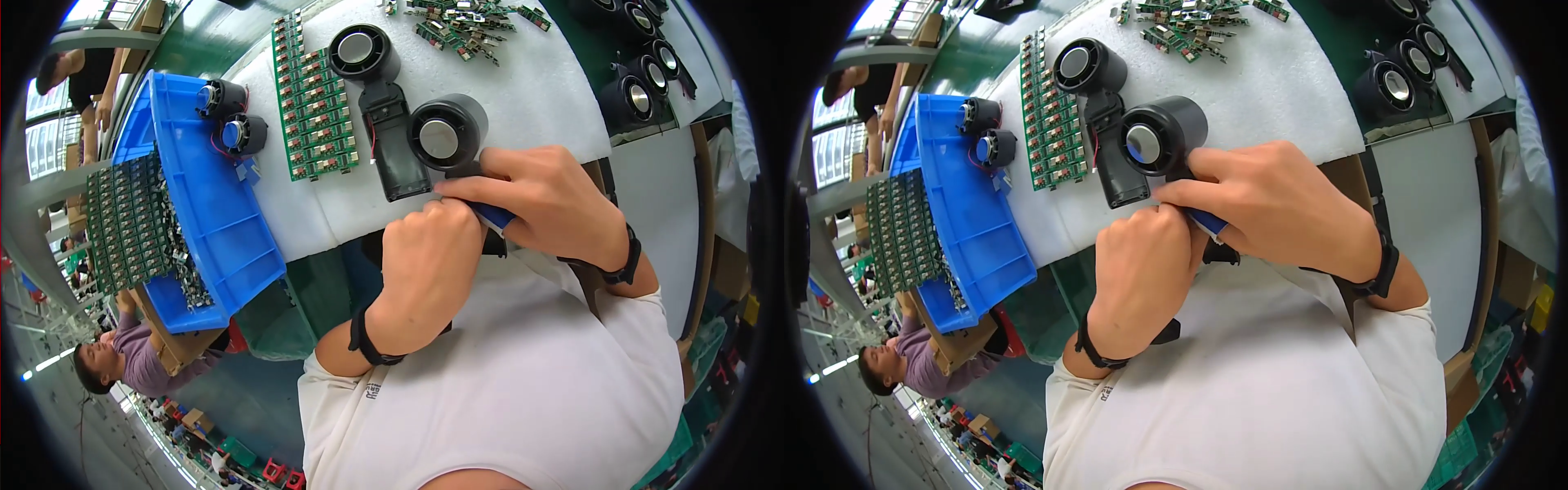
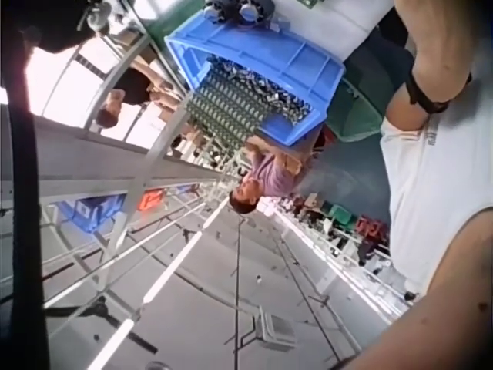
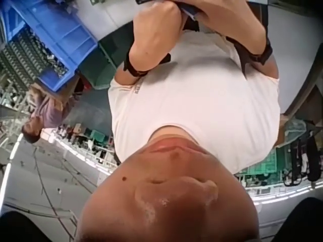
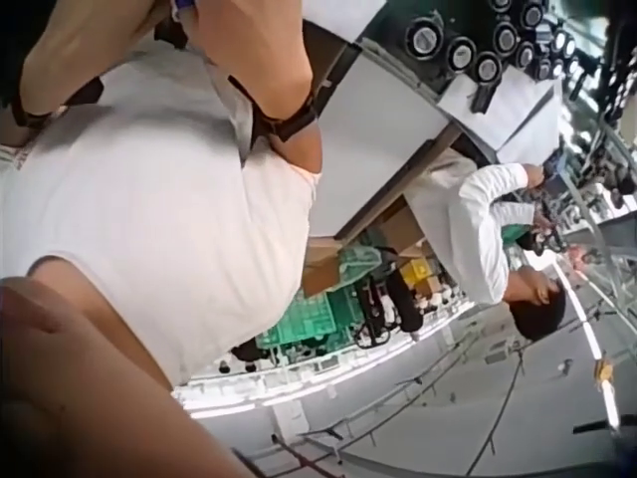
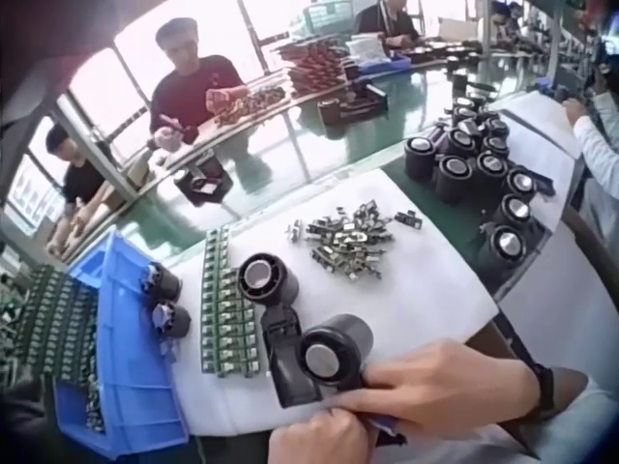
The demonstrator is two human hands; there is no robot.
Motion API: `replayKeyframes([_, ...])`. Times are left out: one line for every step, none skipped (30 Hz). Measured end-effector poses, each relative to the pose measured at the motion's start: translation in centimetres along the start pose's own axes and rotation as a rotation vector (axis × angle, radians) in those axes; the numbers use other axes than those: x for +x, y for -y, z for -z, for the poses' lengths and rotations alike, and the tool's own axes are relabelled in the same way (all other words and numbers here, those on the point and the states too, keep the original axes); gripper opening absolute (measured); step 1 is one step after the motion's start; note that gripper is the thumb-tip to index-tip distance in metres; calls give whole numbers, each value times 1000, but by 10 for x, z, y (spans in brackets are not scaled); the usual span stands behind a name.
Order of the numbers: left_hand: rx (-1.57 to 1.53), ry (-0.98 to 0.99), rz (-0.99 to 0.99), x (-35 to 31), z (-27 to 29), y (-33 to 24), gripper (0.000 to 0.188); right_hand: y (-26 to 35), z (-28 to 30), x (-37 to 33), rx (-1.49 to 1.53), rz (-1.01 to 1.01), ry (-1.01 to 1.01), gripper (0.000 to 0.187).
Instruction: The person assembles handheld fans by connecting a battery to a circuit board and fitting them into the fan housing. They repeat this process for a second fan before setting the assemblies aside.
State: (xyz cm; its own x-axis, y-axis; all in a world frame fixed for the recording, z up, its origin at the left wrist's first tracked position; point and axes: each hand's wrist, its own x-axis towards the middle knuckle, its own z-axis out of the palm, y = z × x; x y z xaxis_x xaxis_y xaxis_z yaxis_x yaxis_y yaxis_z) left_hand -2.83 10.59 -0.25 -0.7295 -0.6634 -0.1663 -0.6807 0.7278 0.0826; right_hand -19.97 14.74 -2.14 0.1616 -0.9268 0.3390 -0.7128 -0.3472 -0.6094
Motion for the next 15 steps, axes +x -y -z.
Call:
replayKeyframes([-98, 24, -17, -1, 4, 6, 22, -3, -1, 1, -19, 43, 17, 41])
replayKeyframes([-198, 47, -38, -1, 8, 12, 23, -5, 0, 0, -41, 82, 33, 43])
replayKeyframes([-298, 71, -60, -1, 11, 18, 26, -6, 1, 0, -63, 120, 49, 46])
replayKeyframes([-293, 73, -56, -2, 13, 23, 26, -5, 2, 0, -57, 123, 46, 46])
replayKeyframes([-357, 45, -38, -3, 16, 27, 25, -4, 6, 1, -69, 105, 100, 45])
replayKeyframes([-423, 19, -20, -3, 19, 32, 25, -2, 9, 2, -81, 85, 154, 43])
replayKeyframes([-489, -7, -4, -3, 20, 34, 24, -1, 10, 2, -93, 63, 208, 42])
replayKeyframes([-487, -3, -7, -4, 18, 37, 24, -1, 7, 1, -91, 59, 205, 42])
replayKeyframes([-533, -29, -30, -6, 13, 40, 23, -3, 3, 1, -98, 80, 172, 40])
replayKeyframes([-579, -57, -50, -8, 9, 43, 22, -4, -3, 2, -104, 103, 140, 38])
replayKeyframes([-626, -83, -70, -10, 7, 45, 21, -4, -6, 2, -110, 125, 108, 36])
replayKeyframes([-626, -78, -72, -11, 7, 45, 21, -4, -6, 2, -108, 120, 107, 36])
replayKeyframes([-655, -44, -40, -13, 7, 46, 22, -4, -6, 1, -115, 116, 117, 34])
replayKeyframes([-684, -10, -8, -15, 7, 46, 24, -4, -6, 0, -122, 112, 127, 31])
replayKeyframes([-713, 22, 29, -17, 8, 46, 25, -4, -7, -1, -128, 112, 140, 29])
